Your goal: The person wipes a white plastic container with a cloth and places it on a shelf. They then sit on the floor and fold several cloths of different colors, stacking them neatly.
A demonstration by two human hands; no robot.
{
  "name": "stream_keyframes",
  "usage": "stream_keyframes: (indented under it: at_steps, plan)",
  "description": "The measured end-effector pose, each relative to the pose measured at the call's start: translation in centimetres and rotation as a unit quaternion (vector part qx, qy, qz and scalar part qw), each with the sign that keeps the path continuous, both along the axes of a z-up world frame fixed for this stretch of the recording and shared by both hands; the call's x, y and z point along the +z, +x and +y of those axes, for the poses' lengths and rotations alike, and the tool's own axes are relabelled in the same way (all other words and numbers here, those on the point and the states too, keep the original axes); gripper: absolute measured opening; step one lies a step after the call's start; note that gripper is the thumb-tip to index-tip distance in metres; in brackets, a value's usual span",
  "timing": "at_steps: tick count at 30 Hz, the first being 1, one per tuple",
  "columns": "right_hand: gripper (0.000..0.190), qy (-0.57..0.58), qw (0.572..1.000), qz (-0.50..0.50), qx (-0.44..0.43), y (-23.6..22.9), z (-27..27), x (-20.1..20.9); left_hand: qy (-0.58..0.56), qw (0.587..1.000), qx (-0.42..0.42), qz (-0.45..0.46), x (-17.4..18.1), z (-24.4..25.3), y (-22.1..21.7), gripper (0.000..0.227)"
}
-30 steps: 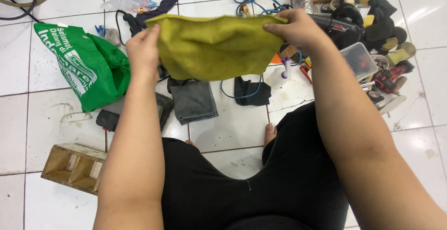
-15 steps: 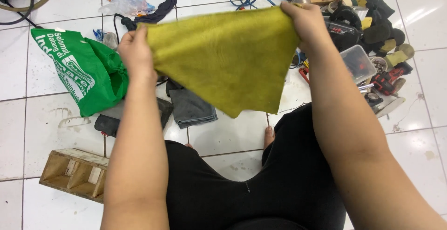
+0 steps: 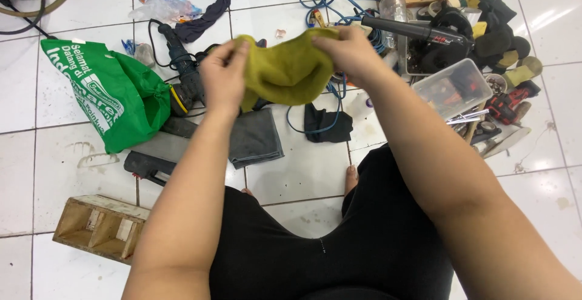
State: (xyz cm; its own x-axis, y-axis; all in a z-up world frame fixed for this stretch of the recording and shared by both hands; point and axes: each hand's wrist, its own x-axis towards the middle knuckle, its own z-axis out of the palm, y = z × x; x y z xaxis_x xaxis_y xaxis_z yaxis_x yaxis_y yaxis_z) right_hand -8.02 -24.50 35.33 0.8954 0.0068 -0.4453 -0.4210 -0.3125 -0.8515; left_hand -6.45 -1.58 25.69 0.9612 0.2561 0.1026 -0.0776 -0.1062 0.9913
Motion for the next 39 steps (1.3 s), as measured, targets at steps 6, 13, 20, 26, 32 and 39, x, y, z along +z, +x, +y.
stream_keyframes:
  at_steps: [6, 13, 20, 26, 32, 39]
  plan:
    - [0.037, 0.096, 0.986, -0.138, 0.021, -0.1, 3.0, -6.0, 0.152, 0.988, -0.016, -0.018, -0.4, -4.3, -2.7, 0.022]
    - [0.041, 0.105, 0.981, -0.162, 0.022, -0.7, 4.1, -7.5, 0.104, 0.993, -0.052, 0.019, -0.7, -4.8, -3.4, 0.030]
    - [0.033, 0.074, 0.984, -0.140, 0.076, -0.5, 4.1, -8.2, 0.114, 0.992, -0.054, 0.003, -0.5, -4.6, -3.6, 0.030]
    - [0.030, -0.006, 0.971, -0.195, 0.137, 0.0, 3.2, -9.1, 0.077, 0.991, -0.103, 0.026, -0.2, -4.4, -3.5, 0.032]
    - [0.027, 0.005, 0.965, -0.233, 0.118, -0.1, 2.8, -6.2, -0.028, 0.982, -0.183, 0.043, 0.0, -3.3, -2.4, 0.040]
    - [0.020, 0.134, 0.954, -0.227, 0.145, 0.5, 0.6, -4.3, 0.155, 0.947, -0.223, 0.169, 2.7, 0.4, -1.0, 0.069]
